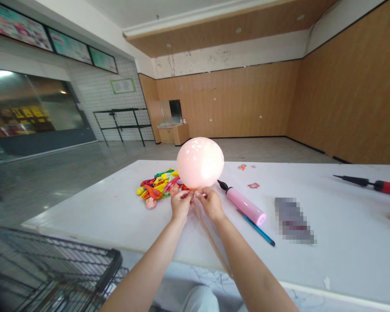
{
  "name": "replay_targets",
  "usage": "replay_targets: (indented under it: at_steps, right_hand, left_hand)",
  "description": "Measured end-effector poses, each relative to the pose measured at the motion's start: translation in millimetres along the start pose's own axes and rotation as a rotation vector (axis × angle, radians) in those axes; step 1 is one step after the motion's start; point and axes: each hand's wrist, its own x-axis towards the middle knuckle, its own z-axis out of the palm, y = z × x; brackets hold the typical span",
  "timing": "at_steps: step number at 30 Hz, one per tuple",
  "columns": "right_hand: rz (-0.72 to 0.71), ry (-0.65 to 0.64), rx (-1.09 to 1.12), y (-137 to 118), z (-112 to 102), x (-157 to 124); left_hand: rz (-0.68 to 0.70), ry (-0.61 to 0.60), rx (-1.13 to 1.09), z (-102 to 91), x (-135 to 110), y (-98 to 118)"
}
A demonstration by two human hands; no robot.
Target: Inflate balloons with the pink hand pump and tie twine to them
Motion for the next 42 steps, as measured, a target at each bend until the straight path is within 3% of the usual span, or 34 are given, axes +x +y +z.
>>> replay_targets:
  at_steps: [10, 16, 25, 34, 42]
  right_hand:
    - [0.044, -0.105, 0.306, -21.6, -8.2, -2.8]
    - [0.149, -0.078, 0.302, -18.9, -11.4, -2.2]
    - [0.129, 0.006, 0.423, -16.5, -11.5, -3.3]
    - [-0.013, 0.037, 0.189, -15.6, -12.1, -5.2]
    - [-0.246, -0.019, -0.029, -16.9, -13.9, -8.9]
  left_hand:
    - [-0.113, -0.057, -0.056, 5.0, -6.3, 2.5]
    - [-0.182, -0.115, -0.077, 4.0, -8.8, 3.7]
    - [-0.299, -0.207, -0.214, 2.2, -10.9, 6.8]
    - [-0.394, -0.402, -0.277, 0.8, -13.0, 13.1]
    - [-0.401, -0.374, -0.305, 1.1, -16.3, 17.0]
